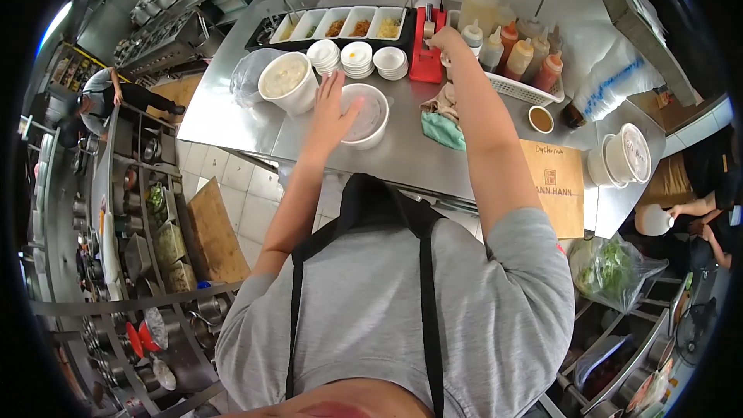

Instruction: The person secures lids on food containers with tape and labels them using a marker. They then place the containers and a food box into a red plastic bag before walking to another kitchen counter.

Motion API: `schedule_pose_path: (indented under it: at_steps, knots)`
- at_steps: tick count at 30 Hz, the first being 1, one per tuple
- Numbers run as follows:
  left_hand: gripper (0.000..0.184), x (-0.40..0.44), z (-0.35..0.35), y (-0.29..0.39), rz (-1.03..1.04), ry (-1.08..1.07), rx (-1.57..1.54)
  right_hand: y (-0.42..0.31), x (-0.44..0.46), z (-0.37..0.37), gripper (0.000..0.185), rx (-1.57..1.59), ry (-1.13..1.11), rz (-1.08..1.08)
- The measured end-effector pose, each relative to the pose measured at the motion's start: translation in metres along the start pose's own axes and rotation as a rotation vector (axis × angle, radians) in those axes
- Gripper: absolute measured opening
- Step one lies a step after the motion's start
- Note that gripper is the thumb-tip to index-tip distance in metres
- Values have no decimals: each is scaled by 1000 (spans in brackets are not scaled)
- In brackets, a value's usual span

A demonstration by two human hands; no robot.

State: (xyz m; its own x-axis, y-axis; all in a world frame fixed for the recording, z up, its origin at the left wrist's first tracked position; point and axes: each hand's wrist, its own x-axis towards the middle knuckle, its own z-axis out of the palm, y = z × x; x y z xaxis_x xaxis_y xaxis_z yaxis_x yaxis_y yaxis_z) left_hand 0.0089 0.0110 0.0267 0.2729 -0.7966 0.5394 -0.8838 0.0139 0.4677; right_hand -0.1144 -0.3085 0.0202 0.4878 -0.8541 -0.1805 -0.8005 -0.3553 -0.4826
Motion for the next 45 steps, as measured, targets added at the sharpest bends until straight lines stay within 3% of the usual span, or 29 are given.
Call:
schedule_pose_path:
  at_steps: [2, 4, 5, 6, 8, 12, 14, 16, 18, 20, 23, 25, 28, 32, 36, 38, 40, 41, 43, 45]
  knots:
    - [62, 15, 9, 12, 43, 40, -60, -11, -27, -14, 24, 519, -89, 221]
    - [53, 31, 19, 26, -12, -30, -365, -11, -32, -7, 25, 695, 5, 233]
    - [47, 37, 21, 36, -199, -118, -571, -13, -47, -11, 26, 862, -19, 192]
    - [47, 44, 32, 34, -202, -123, -576, -14, -67, -12, 26, 1030, -44, 151]
    - [46, 71, 66, 15, -513, -392, -775, -7, -108, -2, 20, 1090, -51, 46]
    - [49, 103, 109, 7, -674, -462, -979, -10, -239, 21, 22, 1063, -81, -66]
    - [51, 112, 121, 9, -647, -543, -782, -6, -292, 38, 23, 1026, -167, -84]
    - [53, 118, 132, 13, -596, -464, -726, -11, -327, 47, 23, 1017, -222, -74]
    - [47, 126, 136, 18, -341, -413, -211, -11, -342, 62, 22, 1191, -289, -71]
    - [45, 121, 136, 26, -304, -474, -183, -13, -342, 65, 21, 1150, -319, -33]
    - [40, 118, 149, 23, -228, -405, -147, -6, -333, 71, 22, 1076, -347, -21]
    - [37, 119, 163, 13, -95, -216, 28, 3, -324, 77, 23, 1049, -344, -38]
    - [33, 122, 161, 8, -14, -252, 135, 21, -315, 76, 23, 1030, -361, -87]
    - [33, 130, 120, 11, -58, -270, 168, 41, -301, 60, 23, 940, -474, -226]
    - [31, 113, 29, 21, -295, 128, -802, 40, -273, 10, 32, 750, -536, -254]
    - [43, 79, -12, 31, -333, 409, -940, 38, -242, -1, 36, 640, -502, -281]
    - [49, 47, -24, 15, -377, 604, -1052, 15, -221, -24, 39, 607, -704, -316]
    - [49, 32, -26, 7, -378, 604, -1041, 9, -206, -20, 39, 613, -710, -322]
    - [49, 9, -25, -12, -454, 759, -960, -2, -177, -8, 43, 332, -791, -416]
    - [51, -16, -13, -39, -510, 695, -850, -15, -160, 11, 43, 193, -813, -392]
